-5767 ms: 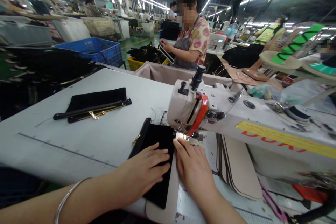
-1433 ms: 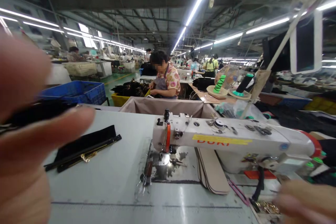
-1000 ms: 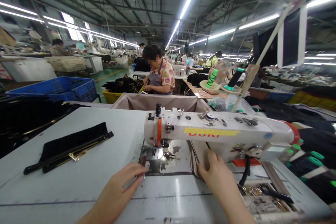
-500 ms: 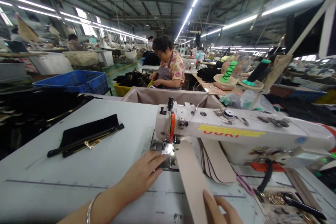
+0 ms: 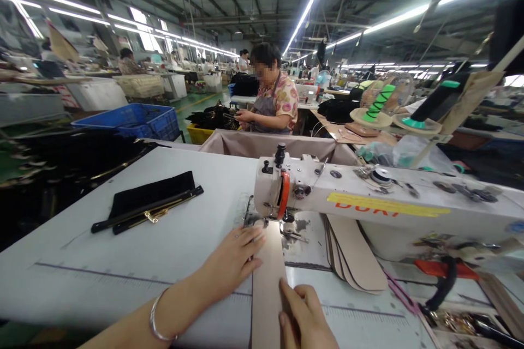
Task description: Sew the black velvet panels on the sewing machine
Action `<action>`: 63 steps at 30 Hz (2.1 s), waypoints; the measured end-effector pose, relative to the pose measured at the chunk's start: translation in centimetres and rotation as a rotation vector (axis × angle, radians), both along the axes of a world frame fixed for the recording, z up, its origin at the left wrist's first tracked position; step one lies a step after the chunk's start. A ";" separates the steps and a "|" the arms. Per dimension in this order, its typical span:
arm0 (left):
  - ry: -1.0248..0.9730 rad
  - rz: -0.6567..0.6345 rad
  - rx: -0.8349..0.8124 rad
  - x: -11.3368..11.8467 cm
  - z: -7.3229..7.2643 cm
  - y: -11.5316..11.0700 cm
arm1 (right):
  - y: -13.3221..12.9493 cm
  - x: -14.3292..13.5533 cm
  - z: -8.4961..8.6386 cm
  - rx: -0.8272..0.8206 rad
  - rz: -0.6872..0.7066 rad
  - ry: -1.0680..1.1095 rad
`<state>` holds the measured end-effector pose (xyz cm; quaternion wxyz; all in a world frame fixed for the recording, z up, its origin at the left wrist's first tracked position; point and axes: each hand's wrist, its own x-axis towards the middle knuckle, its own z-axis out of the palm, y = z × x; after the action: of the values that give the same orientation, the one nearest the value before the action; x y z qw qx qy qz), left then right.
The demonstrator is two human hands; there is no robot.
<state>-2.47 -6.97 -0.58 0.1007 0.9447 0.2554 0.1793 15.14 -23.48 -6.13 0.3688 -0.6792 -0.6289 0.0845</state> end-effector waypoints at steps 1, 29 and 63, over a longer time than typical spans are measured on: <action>0.005 0.003 -0.007 0.0 -0.1 0.1 | 0.3 0.0 0.1 -0.006 0.016 0.013; 0.059 0.665 0.121 -12.8 4.7 10.3 | 7.6 4.9 3.4 0.113 0.401 -0.547; -0.064 0.042 -0.222 0.2 0.7 1.7 | 4.8 3.6 5.1 0.118 0.491 -0.656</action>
<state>-2.28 -5.28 0.08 0.2088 0.9161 0.2899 0.1819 18.76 -18.63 -1.05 0.1561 -0.4775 -0.8603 -0.0872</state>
